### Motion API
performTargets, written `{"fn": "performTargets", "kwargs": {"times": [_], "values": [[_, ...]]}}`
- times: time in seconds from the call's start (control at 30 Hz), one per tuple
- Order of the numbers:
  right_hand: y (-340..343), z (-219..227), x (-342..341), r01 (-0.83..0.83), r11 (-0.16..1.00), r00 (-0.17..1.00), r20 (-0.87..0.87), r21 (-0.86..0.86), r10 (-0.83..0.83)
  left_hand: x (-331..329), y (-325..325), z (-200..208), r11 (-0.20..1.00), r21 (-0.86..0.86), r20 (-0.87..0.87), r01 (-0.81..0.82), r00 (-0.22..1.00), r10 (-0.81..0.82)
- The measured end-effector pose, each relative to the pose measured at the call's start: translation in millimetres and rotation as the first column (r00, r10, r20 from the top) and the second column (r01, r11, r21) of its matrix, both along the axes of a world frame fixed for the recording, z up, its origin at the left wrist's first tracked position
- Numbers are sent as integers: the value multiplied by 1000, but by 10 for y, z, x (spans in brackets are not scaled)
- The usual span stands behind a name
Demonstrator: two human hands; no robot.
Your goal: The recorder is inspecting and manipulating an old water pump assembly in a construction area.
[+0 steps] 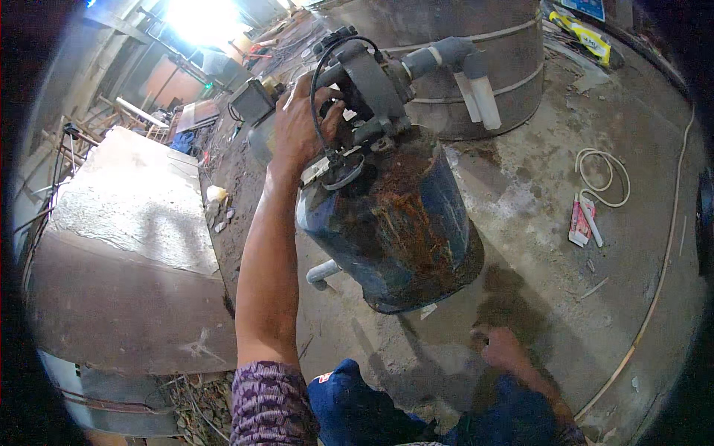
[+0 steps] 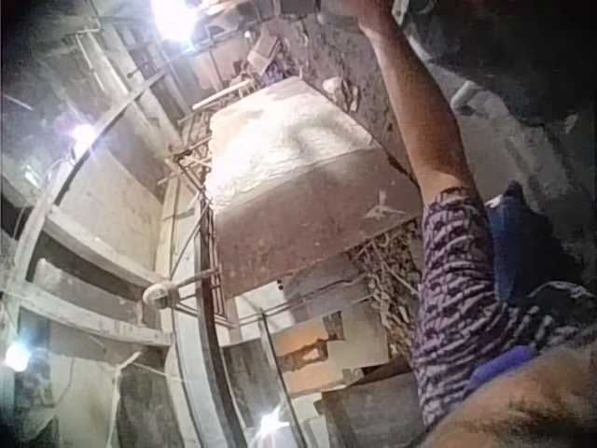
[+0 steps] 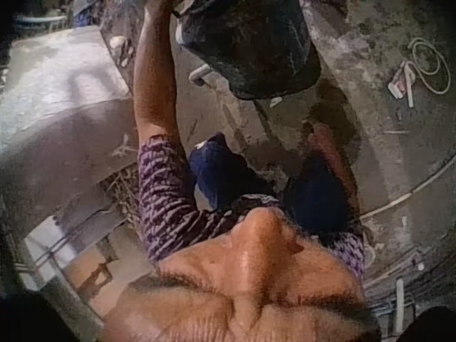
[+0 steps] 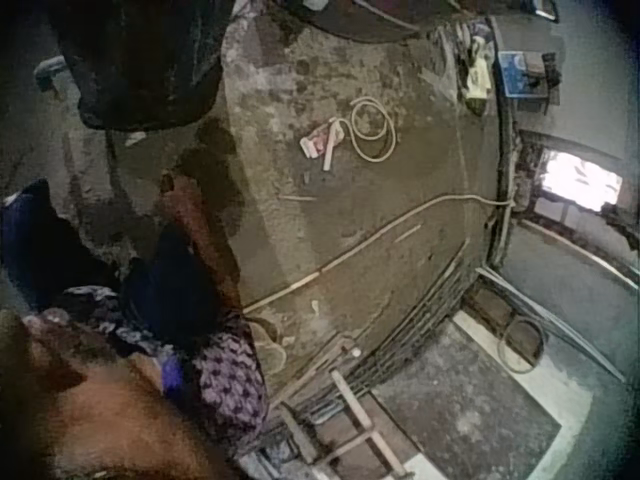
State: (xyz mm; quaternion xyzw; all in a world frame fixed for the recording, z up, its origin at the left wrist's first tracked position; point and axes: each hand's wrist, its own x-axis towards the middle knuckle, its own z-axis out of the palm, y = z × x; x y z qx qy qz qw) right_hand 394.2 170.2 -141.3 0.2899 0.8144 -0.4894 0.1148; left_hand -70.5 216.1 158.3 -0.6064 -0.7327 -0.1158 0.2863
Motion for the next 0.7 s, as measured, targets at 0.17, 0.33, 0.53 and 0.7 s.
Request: {"fn": "performTargets", "kwargs": {"times": [0.17, 0.33, 0.53, 0.7], "values": [[-24, -265, 15, -74, 993, 994, 85, 91, 67, -5, -14, 12, 999, -9, 6, -49, 999, 49], [-10, -303, 28, -89, 993, 995, 53, 84, 84, -29, 3, -1, 1000, -8, -26, 8, 1000, -8], [-34, -66, -27, -65, 992, 978, 206, 107, 42, -29, -17, -19, 1000, 0, 32, 6, 999, -6], [2, 60, -99, -103, 995, 989, 106, -2, 103, -46, 11, -23, 1000, 24, 40, -12, 999, 11]]}}
